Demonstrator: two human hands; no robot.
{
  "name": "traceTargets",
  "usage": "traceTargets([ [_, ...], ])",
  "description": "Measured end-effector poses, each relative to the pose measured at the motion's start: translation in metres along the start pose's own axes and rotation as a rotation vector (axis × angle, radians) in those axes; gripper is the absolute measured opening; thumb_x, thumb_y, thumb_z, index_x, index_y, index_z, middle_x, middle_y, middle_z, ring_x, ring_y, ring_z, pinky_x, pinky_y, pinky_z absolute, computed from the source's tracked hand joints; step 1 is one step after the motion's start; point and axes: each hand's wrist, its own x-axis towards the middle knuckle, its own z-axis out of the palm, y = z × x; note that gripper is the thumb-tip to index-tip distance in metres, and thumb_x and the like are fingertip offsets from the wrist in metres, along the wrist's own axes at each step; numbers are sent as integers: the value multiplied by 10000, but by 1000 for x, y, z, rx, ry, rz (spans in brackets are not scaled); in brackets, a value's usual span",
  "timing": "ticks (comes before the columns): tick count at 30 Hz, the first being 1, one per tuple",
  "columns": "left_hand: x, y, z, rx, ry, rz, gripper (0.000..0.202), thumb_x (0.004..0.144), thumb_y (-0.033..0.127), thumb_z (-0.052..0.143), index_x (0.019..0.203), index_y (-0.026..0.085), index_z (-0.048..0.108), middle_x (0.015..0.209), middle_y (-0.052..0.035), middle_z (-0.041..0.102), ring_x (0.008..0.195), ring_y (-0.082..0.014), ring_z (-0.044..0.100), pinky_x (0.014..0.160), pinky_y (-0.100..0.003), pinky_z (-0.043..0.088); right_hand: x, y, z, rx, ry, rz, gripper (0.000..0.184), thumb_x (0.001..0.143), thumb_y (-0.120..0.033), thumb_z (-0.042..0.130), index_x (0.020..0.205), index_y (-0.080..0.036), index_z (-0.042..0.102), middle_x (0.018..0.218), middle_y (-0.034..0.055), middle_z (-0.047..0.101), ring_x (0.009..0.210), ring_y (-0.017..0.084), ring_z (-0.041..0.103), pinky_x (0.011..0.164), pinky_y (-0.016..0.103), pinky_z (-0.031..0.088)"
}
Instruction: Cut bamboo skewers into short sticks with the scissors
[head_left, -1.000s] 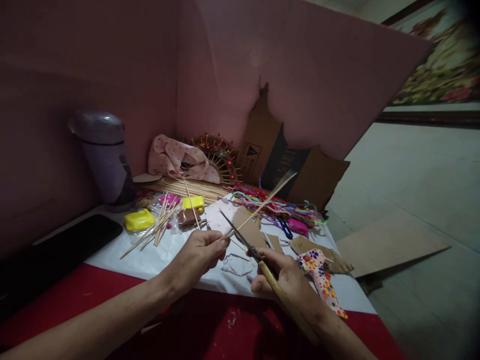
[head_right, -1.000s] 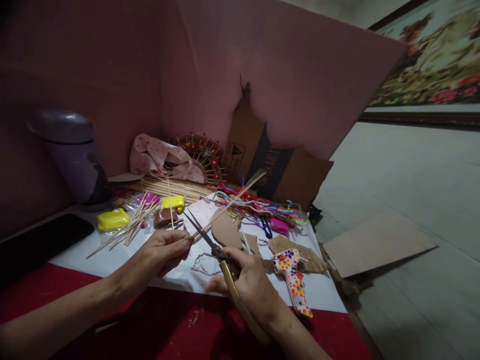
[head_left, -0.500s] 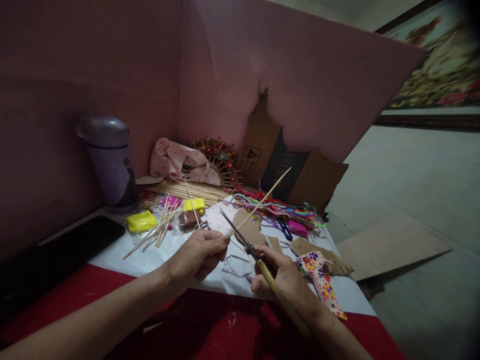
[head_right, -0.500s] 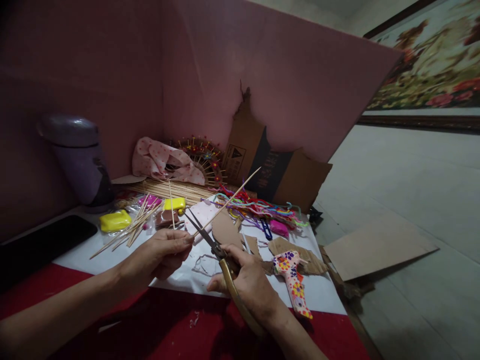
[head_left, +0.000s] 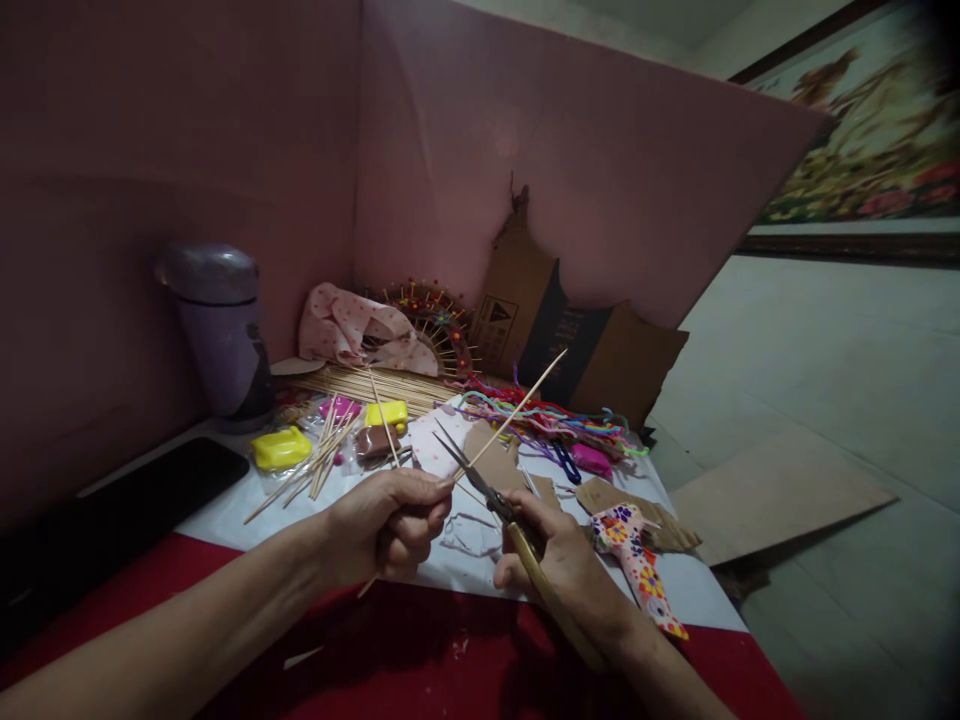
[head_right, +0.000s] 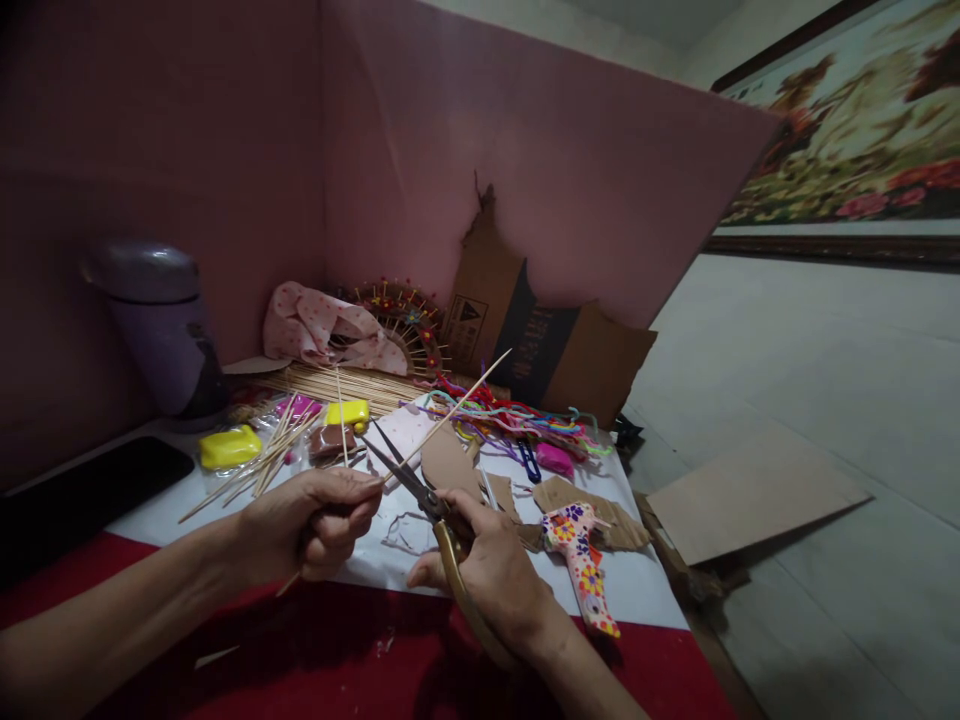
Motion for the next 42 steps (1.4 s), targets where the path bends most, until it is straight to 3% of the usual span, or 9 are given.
traceTargets([
  [6, 0, -1, -4, 26, -54, 6, 277, 782, 336, 539, 573, 162, 486, 369, 108, 160, 325, -33, 86, 326, -177, 107, -1, -1, -2, -42, -20, -64, 266, 673, -315, 678, 873, -181, 564, 611, -59, 407, 557, 96, 348, 497, 197, 297],
  [15, 4, -3, 2, 173, 83, 149, 341, 746, 390, 583, 526, 166, 451, 359, 113, 162, 329, -21, 59, 327, -178, 42, 0, 0, 1, -103, 24, -65, 268, 660, -315, 718, 824, -174, 560, 572, -77, 368, 547, 88, 327, 504, 198, 282],
  [28, 3, -2, 10, 229, 180, 197, 367, 740, 423, 600, 534, 172, 429, 379, 116, 172, 352, -24, 63, 347, -182, 37, -4, -8, 6, -95, 88, -39, 260, 669, -231, 698, 900, -186, 587, 569, -70, 508, 524, 98, 432, 503, 198, 347],
  [31, 2, -1, 10, 213, 208, 263, 382, 750, 436, 602, 547, 165, 427, 408, 114, 178, 373, -23, 63, 352, -171, 40, -3, -7, 5, -90, 80, -52, 405, 652, -186, 699, 1034, -203, 565, 625, -65, 541, 572, 111, 471, 544, 200, 382],
  [35, -1, 7, 5, 99, 328, 425, 332, 757, 377, 597, 571, 171, 416, 421, 115, 177, 382, -27, 61, 351, -161, 52, 0, -6, 4, -164, 153, -35, 560, 614, -245, 746, 1126, -217, 519, 882, -5, 614, 763, 163, 559, 667, 244, 435],
  [39, -4, 12, 1, 107, 442, 556, 304, 799, 369, 549, 601, 173, 427, 435, 114, 173, 397, -38, 55, 359, -168, 61, 1, 2, 5, -310, 176, 44, 477, 630, -272, 744, 1052, -208, 531, 882, 15, 631, 765, 186, 574, 675, 282, 441],
  [42, -3, 8, 7, 323, 473, 547, 363, 815, 422, 522, 571, 171, 422, 445, 95, 216, 397, -46, 111, 366, -183, 79, -1, 7, 9, -438, 130, -49, 470, 636, -192, 713, 1076, -203, 549, 907, 36, 626, 812, 204, 570, 729, 308, 447],
])
